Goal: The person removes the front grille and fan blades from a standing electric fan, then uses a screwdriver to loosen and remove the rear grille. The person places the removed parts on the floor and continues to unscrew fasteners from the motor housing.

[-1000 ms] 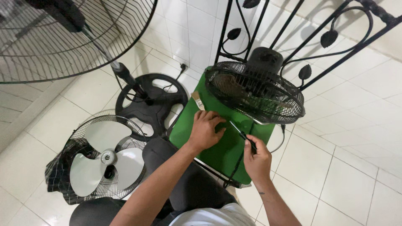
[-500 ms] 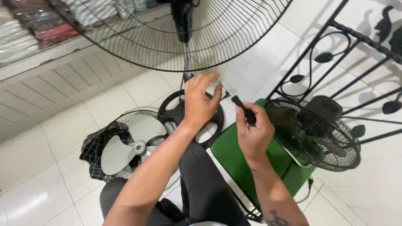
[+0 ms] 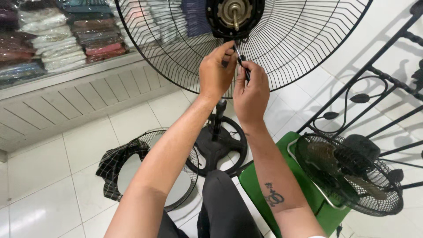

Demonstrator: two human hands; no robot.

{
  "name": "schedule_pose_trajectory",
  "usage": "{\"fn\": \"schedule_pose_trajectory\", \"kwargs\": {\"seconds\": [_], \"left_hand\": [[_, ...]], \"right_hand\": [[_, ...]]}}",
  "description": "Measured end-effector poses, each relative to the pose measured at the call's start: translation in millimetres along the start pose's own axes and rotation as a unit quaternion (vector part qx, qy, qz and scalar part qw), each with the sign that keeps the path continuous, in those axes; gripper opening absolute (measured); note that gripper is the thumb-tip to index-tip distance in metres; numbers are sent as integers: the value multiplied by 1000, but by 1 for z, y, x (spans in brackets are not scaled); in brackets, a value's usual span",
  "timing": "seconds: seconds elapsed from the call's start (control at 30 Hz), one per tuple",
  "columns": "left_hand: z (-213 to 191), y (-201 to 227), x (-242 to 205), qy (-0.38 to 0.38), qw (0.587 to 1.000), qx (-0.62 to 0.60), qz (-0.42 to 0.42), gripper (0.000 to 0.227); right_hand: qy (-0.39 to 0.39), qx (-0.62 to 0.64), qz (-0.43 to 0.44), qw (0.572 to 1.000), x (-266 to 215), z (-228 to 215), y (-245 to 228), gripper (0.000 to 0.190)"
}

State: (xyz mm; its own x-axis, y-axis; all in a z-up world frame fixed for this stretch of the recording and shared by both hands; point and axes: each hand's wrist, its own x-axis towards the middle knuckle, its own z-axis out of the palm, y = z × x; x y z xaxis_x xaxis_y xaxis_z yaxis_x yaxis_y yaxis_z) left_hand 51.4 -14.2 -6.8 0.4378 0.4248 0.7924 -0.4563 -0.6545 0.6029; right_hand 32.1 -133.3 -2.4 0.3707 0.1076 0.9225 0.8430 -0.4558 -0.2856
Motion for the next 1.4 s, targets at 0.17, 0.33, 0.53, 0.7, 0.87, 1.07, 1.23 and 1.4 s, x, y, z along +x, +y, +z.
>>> {"fn": "schedule_pose_trajectory", "kwargs": {"seconds": [0.17,0.33,0.53,0.7,0.87,1.07,1.23,1.4], "left_hand": [[8,-11,7,31,998,13,53,30],[11,-17,4,48,997,20,64,28],[11,-20,6,53,996,8,78,30],[9,-21,4,50,995,-8,90,32],[3,-22,9,42,994,-19,99,31],[-7,-22,16,10,993,0,120,27],[-15,-20,20,-13,990,36,138,30],[-21,-27,27,-23,976,68,206,36]], "right_hand": [[-13,-19,31,999,7,20,4,16],[0,-16,20,1000,5,28,10,17],[0,-17,36,999,6,29,5,19],[-13,-26,70,997,13,27,-1,20],[22,-46,51,997,15,31,-11,19],[52,0,145,988,18,39,-20,21],[52,23,191,980,21,43,-25,22],[-24,-46,120,991,23,37,-17,21]]}}
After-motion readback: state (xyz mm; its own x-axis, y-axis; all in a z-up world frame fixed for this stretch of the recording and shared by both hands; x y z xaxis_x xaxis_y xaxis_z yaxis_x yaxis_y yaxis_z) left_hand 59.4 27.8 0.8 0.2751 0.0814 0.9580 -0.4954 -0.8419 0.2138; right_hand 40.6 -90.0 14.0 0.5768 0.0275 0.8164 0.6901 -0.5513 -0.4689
